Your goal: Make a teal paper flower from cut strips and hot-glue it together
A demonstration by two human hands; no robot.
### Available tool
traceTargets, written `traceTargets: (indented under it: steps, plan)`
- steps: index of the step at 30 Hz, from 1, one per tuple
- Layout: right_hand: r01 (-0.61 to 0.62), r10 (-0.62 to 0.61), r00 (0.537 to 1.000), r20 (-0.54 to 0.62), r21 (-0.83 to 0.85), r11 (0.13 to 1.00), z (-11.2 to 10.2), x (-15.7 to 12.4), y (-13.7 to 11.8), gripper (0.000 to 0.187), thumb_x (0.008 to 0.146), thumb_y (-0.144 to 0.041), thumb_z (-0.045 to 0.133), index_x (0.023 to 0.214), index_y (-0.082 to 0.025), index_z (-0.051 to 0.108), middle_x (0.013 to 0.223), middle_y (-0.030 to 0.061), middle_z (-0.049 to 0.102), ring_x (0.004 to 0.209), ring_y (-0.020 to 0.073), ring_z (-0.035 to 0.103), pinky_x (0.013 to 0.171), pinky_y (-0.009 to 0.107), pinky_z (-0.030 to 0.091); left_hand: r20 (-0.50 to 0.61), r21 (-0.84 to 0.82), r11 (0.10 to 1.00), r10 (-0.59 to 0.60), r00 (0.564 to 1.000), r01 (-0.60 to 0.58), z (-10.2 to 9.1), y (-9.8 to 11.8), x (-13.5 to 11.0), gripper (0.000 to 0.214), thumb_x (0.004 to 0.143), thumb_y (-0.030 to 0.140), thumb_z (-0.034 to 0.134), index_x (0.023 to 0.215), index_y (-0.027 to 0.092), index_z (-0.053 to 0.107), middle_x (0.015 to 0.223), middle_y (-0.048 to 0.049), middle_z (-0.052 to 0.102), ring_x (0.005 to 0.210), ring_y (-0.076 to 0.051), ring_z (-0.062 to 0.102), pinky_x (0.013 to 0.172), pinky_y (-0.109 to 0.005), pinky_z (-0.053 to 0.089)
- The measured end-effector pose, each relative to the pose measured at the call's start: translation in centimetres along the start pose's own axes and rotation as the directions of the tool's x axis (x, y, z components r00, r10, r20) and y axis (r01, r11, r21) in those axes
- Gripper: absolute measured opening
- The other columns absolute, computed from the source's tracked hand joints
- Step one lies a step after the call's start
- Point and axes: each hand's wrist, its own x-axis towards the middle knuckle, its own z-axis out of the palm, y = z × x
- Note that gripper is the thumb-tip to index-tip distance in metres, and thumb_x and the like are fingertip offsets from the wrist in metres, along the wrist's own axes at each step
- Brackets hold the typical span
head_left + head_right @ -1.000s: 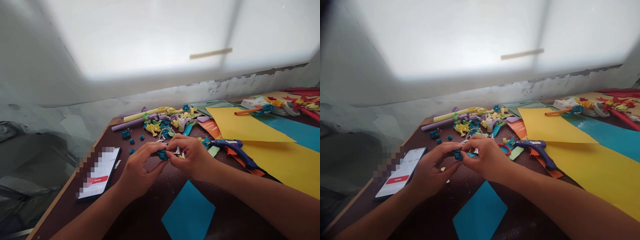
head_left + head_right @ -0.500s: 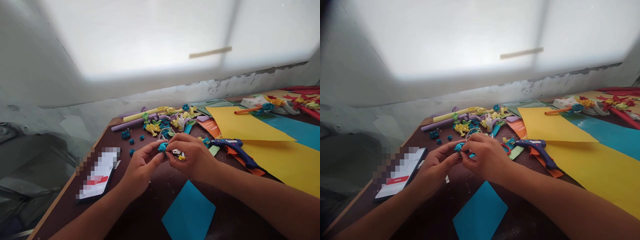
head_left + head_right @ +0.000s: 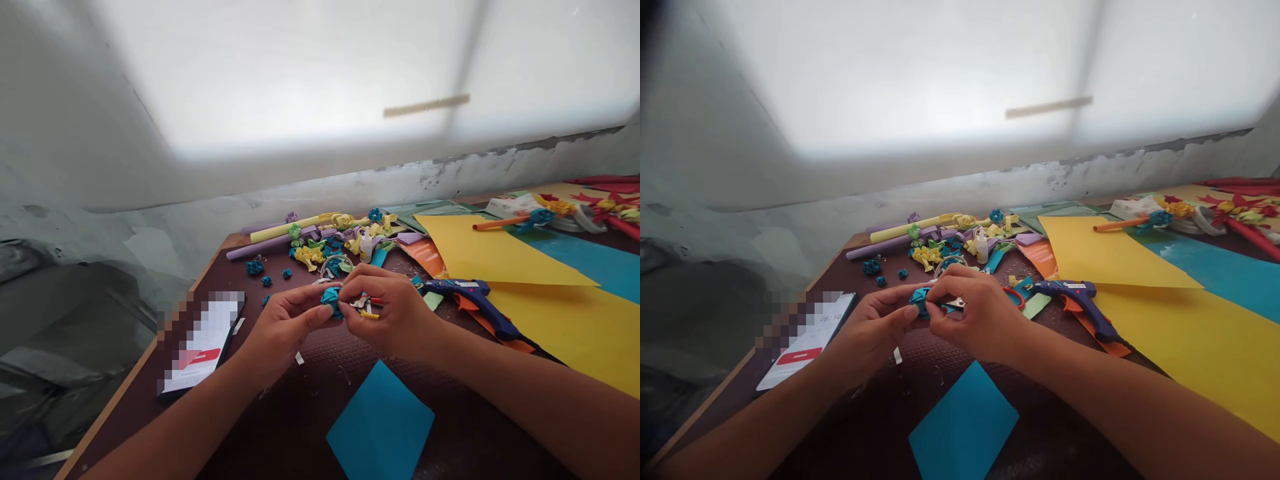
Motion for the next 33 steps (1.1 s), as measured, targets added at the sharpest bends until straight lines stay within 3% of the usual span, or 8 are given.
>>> traceTargets:
  steps: [9,12,15,18,21,25,30,33]
  plan:
    - [-0.003,0.003,1.000,0.009,-0.006,1.000,-0.2,0.0,0.2,0.011,0.082,-0.010,0.067,0.083,-0.021,0.070,0.085,0.0018,0.066,0.078,0.0149,0.066,0.072,0.028,0.053,0.034,-0.024,1.000,-0.017,0.999,0.018,0.2,0.0,0.2,0.031,0.088,0.034,0.077,0.117,0.021,0.078,0.120,-0.0118,0.078,0.109,-0.031,0.074,0.098,-0.049,0.060]
    - [-0.013,0.014,1.000,0.019,-0.022,1.000,-0.3,0.0,0.4,0.010,0.084,-0.011,0.067,0.083,-0.020,0.069,0.086,0.0019,0.067,0.078,0.0146,0.065,0.072,0.028,0.052,0.047,0.222,0.973,0.045,0.998,-0.054,-0.1,-0.1,-0.1,0.047,0.088,0.033,0.077,0.133,0.025,0.068,0.133,-0.0116,0.072,0.116,-0.030,0.071,0.100,-0.046,0.059]
    - [-0.007,0.010,0.999,0.037,-0.061,0.998,-0.2,-0.1,0.4,0.010,0.085,-0.010,0.066,0.084,-0.019,0.070,0.087,0.0026,0.067,0.078,0.0145,0.065,0.072,0.027,0.051,0.048,0.569,0.800,0.198,0.979,-0.190,-0.1,-0.3,-0.5,0.070,0.081,0.025,0.084,0.145,0.031,0.056,0.145,-0.0084,0.063,0.120,-0.027,0.068,0.104,-0.041,0.056]
    - [0.066,-0.061,0.996,0.067,-0.075,0.995,-0.2,-0.3,0.2,0.010,0.087,-0.012,0.066,0.088,-0.020,0.070,0.092,0.0044,0.068,0.083,0.0160,0.065,0.074,0.029,0.052,0.014,0.703,0.672,0.314,0.949,-0.233,0.3,-0.3,-0.8,0.052,0.086,0.024,0.078,0.135,0.028,0.063,0.135,-0.0070,0.069,0.118,-0.026,0.068,0.104,-0.040,0.055]
    - [0.101,-0.101,0.995,-0.002,-0.001,0.995,-0.5,-0.4,-0.1,0.006,0.093,-0.020,0.067,0.098,-0.021,0.070,0.097,0.0057,0.068,0.083,0.0157,0.064,0.074,0.029,0.053,-0.029,0.652,0.720,0.338,0.941,-0.238,0.5,0.0,-0.8,0.037,0.089,0.026,0.075,0.126,0.025,0.068,0.125,-0.0070,0.073,0.114,-0.024,0.071,0.101,-0.037,0.057]
    - [0.009,-0.006,0.996,-0.094,0.035,0.999,-1.0,0.0,0.1,0.008,0.098,-0.027,0.062,0.096,-0.021,0.068,0.087,0.0032,0.068,0.075,0.0144,0.060,0.068,0.028,0.050,-0.027,0.515,0.823,0.295,0.955,-0.240,0.2,0.5,-0.5,0.041,0.088,0.027,0.077,0.128,0.023,0.068,0.126,-0.0090,0.074,0.115,-0.025,0.071,0.100,-0.036,0.059]
    - [-0.152,0.149,0.988,0.033,0.193,0.969,-0.7,0.1,0.9,0.014,0.094,-0.031,0.069,0.103,-0.020,0.068,0.090,0.0032,0.072,0.079,0.0145,0.067,0.070,0.025,0.054,0.022,0.498,0.845,0.214,0.977,-0.196,-0.2,0.5,-0.3,0.052,0.090,0.026,0.075,0.141,0.027,0.063,0.143,-0.0081,0.067,0.132,-0.028,0.063,0.112,-0.040,0.051]
    - [-0.182,0.145,0.980,0.135,0.322,0.929,-0.4,-0.2,1.4,0.031,0.088,-0.031,0.077,0.115,-0.020,0.065,0.101,0.0051,0.072,0.085,0.0155,0.070,0.077,0.028,0.059,0.014,0.471,0.864,0.192,0.981,-0.176,-0.3,0.5,-0.3,0.055,0.091,0.027,0.074,0.144,0.028,0.061,0.146,-0.0064,0.065,0.137,-0.029,0.059,0.116,-0.041,0.048]
